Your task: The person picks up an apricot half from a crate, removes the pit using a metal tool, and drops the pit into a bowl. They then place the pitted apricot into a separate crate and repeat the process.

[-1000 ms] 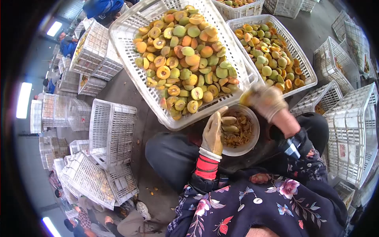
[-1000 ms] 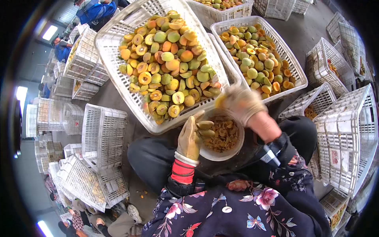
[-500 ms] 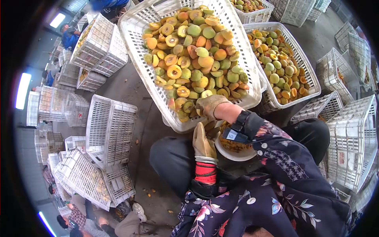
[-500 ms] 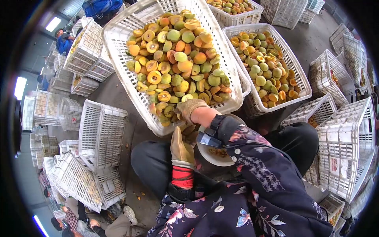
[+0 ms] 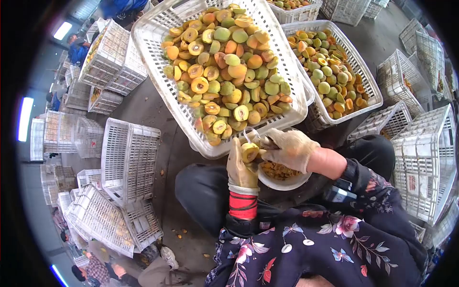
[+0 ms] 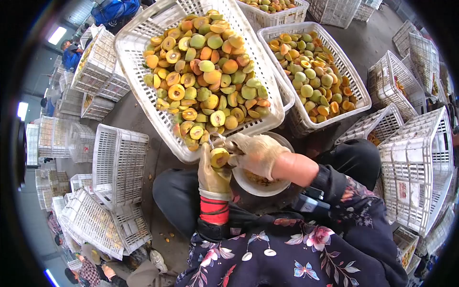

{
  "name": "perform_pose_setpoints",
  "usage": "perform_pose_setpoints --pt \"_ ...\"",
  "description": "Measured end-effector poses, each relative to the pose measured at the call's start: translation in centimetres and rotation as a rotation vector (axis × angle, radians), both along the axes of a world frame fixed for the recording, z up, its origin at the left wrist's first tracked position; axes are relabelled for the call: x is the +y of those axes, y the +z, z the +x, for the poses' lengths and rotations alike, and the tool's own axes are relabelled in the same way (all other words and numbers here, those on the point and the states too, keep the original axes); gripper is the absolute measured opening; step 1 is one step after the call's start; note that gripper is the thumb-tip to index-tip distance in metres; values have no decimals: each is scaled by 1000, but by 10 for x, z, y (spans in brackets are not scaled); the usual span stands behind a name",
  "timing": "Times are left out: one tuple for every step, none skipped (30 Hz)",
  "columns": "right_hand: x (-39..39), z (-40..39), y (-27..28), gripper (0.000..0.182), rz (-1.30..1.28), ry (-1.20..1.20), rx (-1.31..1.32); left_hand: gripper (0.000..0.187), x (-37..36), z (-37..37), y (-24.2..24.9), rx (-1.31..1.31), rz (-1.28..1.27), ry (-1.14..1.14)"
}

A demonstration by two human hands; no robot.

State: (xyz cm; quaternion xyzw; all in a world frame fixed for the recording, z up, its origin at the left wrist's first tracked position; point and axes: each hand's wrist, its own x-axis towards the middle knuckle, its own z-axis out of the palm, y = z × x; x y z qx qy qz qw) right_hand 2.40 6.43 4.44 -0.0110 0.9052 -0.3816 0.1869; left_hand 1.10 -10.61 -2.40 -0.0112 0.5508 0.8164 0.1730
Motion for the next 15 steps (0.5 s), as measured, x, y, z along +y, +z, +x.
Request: perform_pose_setpoints --pt "3 9 -2 34 -9 -3 0 35 2 -1 1 0 -9 -3" --pt "5 17 -4 33 61 53 -5 44 4 -3 2 -61 43 24" --pt "6 25 -6 33 132 107 -8 56 7 -4 7 -121 93 51" --pt "6 32 -14 32 120 107 97 57 10 -3 14 -7 -2 34" --pt "6 37 -17 32 111 100 100 57 14 -2 20 -4 -12 27" --pt "6 40 -19 32 103 89 128 57 18 -1 25 1 -41 66" --pt "6 41 -19 32 95 79 156 57 22 -1 27 8 -71 106" --pt "8 42 -18 33 91 74 151 57 21 -3 26 -94 -12 94" --pt "8 43 -17 33 82 68 151 57 23 -2 27 -93 -22 89" --pt "8 44 -15 34 82 66 128 58 24 -2 28 -176 51 97" --pt "9 45 -14 35 85 64 105 58 27 -1 29 -259 126 105" --pt "10 46 -14 35 80 58 107 58 29 -1 30 -257 120 100" --pt "11 48 -16 36 35 61 89 58 31 -1 31 -268 147 106" --pt "11 49 -16 37 -10 64 72 58 33 0 32 -279 172 113" --pt "11 51 -15 37 -15 60 73 58 34 1 34 -279 166 110"
